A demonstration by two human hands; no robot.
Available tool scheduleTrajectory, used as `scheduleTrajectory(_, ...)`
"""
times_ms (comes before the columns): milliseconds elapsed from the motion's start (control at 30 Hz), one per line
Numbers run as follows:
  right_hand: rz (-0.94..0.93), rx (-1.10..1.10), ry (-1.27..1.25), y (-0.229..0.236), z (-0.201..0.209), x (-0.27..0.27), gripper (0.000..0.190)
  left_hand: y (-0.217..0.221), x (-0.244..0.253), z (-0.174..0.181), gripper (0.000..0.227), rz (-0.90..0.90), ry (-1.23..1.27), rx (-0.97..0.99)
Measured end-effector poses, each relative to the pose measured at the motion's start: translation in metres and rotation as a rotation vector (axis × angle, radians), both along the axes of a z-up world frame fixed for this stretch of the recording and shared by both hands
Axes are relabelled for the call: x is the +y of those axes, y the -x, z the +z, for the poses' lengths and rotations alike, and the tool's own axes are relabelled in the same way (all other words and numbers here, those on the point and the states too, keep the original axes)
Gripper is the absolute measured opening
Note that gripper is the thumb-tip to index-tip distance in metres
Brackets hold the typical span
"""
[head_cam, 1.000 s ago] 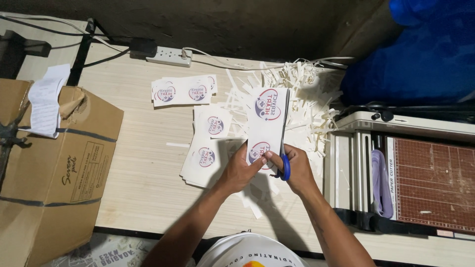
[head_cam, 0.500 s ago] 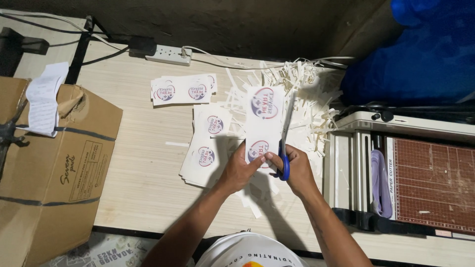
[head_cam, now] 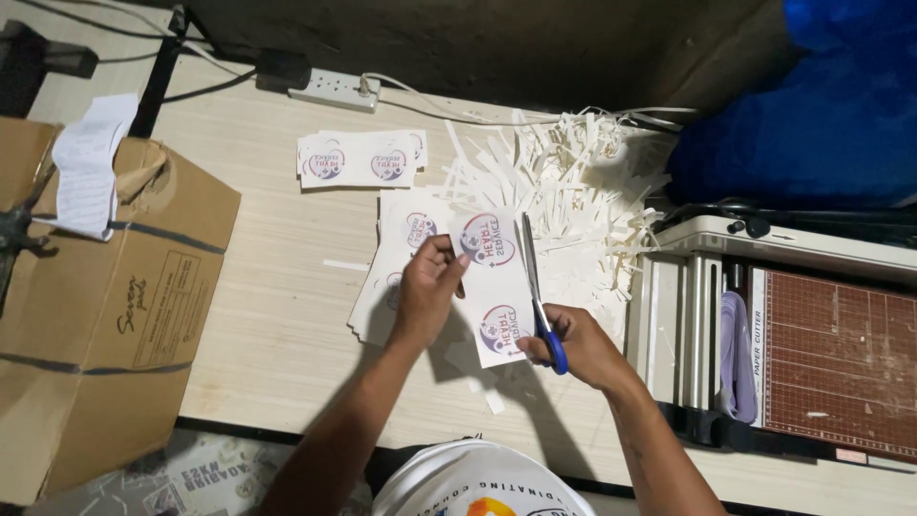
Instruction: The person uses blue-handled scissors to cut a sheet of white paper printed with circular logos into smaller pieces. The person holds the paper with the left hand and cuts with the right hand, repeatedly trimming the edges and separating the printed sections on a light-colored wooden table.
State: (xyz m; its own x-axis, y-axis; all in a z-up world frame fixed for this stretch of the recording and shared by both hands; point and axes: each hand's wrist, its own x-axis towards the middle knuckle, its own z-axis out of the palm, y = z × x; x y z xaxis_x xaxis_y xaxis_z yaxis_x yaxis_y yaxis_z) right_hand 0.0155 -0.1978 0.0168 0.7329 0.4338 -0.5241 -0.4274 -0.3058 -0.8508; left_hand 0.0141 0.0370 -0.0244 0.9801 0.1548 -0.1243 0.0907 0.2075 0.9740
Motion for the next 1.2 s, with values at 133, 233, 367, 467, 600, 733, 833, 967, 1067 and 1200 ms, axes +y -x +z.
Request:
scheduleTrajectory(133, -0.044, -0.119, 0.07, -0.003, -0.024, -0.013, 0.021, 0.007, 0.01, 0.005, 0.023, 0.032, -0.034, 0.056)
scheduleTrajectory(233, -0.248, -0.064, 0.078, -0.01, -0.02, -0.011, 0.018, 0.014, 0.014, 0.001, 0.028, 0.072, 0.034, 0.084)
scheduleTrajectory(367, -0.335, -0.181, 0.113, -0.018, -0.018, -0.01, 0.016, 0.026, 0.016, -0.008, 0.028, 0.091, 0.071, 0.132)
scheduleTrajectory(467, -0.365, -0.186, 0.08, -0.021, -0.028, -0.01, 0.018, 0.028, 0.019, -0.016, 0.026, 0.121, 0.102, 0.151)
scheduleTrajectory(600, -0.316, -0.148, 0.132, -0.021, -0.037, -0.008, 0.026, 0.02, 0.04, -0.041, 0.023, 0.234, 0.092, 0.152)
scheduleTrajectory(733, -0.214, -0.138, 0.204, -0.013, -0.055, -0.01, 0.033, -0.014, 0.09, -0.102, 0.023, 0.391, 0.113, 0.147)
scheduleTrajectory(833, -0.162, -0.082, 0.296, -0.009, -0.066, -0.009, 0.039, -0.046, 0.123, -0.101, 0.023, 0.528, 0.1, 0.143)
scheduleTrajectory(967, -0.112, -0.025, 0.362, -0.004, -0.081, -0.006, 0.045, -0.082, 0.148, -0.08, 0.022, 0.65, 0.058, 0.244)
scheduleTrajectory(1067, -0.079, -0.014, 0.386, -0.002, -0.083, -0.004, 0.042, -0.104, 0.162, -0.086, 0.021, 0.69, 0.054, 0.293)
scheduleTrajectory(1200, -0.07, -0.058, 0.25, 0.004, -0.102, -0.008, 0.036, -0.124, 0.182, -0.106, 0.022, 0.705, 0.035, 0.327)
